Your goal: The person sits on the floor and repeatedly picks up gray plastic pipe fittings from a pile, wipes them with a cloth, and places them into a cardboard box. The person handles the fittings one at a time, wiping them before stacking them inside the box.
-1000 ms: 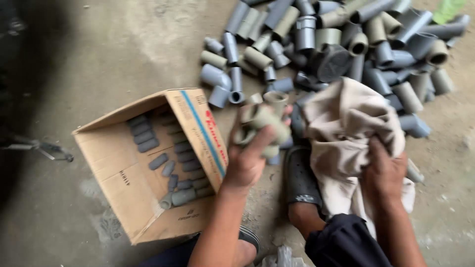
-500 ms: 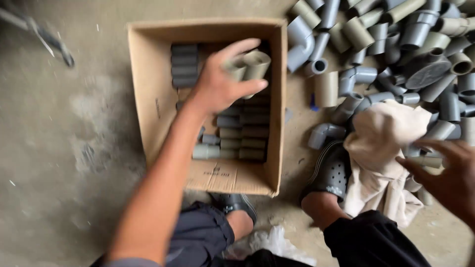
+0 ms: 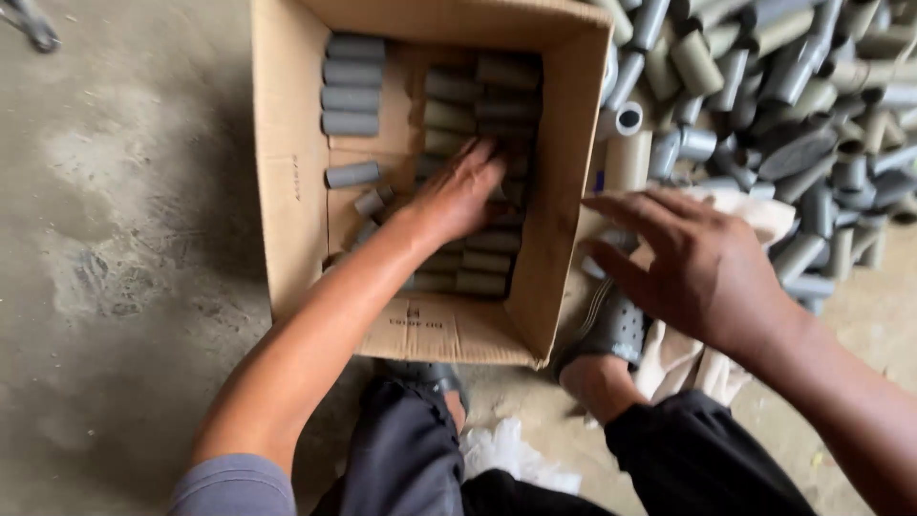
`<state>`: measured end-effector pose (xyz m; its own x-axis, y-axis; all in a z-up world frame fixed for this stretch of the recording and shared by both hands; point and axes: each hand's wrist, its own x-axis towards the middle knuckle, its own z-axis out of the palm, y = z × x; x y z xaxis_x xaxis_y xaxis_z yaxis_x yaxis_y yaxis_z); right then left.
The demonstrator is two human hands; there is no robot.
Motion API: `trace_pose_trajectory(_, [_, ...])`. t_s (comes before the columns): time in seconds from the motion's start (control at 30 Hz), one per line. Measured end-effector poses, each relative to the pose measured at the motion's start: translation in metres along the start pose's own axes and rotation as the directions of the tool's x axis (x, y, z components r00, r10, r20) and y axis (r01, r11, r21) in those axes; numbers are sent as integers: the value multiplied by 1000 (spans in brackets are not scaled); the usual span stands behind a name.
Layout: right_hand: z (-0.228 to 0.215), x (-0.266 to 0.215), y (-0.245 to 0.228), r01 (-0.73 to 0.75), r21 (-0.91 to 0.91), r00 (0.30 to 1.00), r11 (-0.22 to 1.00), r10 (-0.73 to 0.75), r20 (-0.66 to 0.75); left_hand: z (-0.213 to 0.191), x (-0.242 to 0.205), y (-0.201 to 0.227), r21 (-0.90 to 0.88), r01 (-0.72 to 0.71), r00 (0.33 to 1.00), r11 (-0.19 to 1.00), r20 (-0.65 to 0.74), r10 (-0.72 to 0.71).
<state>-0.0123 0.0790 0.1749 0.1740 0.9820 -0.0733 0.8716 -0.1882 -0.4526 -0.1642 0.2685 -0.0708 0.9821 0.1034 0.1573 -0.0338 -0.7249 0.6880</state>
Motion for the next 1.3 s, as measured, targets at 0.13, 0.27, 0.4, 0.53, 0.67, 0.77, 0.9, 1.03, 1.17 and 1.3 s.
trace_pose_trajectory(0.13, [12, -6, 7, -74, 127, 997, 989, 76, -9, -8, -3, -7, -32, -86, 993, 996, -90, 83])
trace_pose_trajectory(0.27, [0, 15, 3, -83, 158, 996, 984, 85, -7, -25, 15, 12, -191, 49, 998, 980, -16, -53])
trace_pose_trajectory(0.4, [7, 61, -2, 254, -53, 963, 966, -258, -73, -32, 20, 20, -212, 201, 979, 956, 63, -192])
trace_pose_trajectory(0.53, [82, 111, 40, 275, -341, 945, 899, -188, 267, -75, 35, 30, -341, 371, 909, 864, -56, -412])
trace_pose_trajectory(0.67, [78, 120, 51, 226, -321, 965, 920, -167, 201, -71, 36, 20, -287, 597, 794, 749, 79, -602])
trace_pose_trajectory(0.77, [50, 117, 51, 355, -334, 917, 873, -394, -57, -47, 35, 18, -319, 421, 906, 849, 99, -411])
trace_pose_trajectory(0.9, [35, 117, 44, 309, -331, 919, 892, -370, -139, -47, 60, 33, -146, 277, 958, 950, 117, -262])
trace_pose_trajectory(1.03, [50, 109, 41, 295, -468, 911, 833, -393, -125, -58, 56, 35, -275, 238, 971, 931, 89, -222])
trace_pose_trajectory(1.17, [63, 110, 44, 281, -502, 927, 818, -366, -79, -44, 41, 23, -199, 245, 969, 949, 17, -247])
trace_pose_trajectory(1.3, [71, 115, 38, 184, -517, 979, 836, -111, 169, -55, 41, 30, -410, 386, 892, 827, -63, -448])
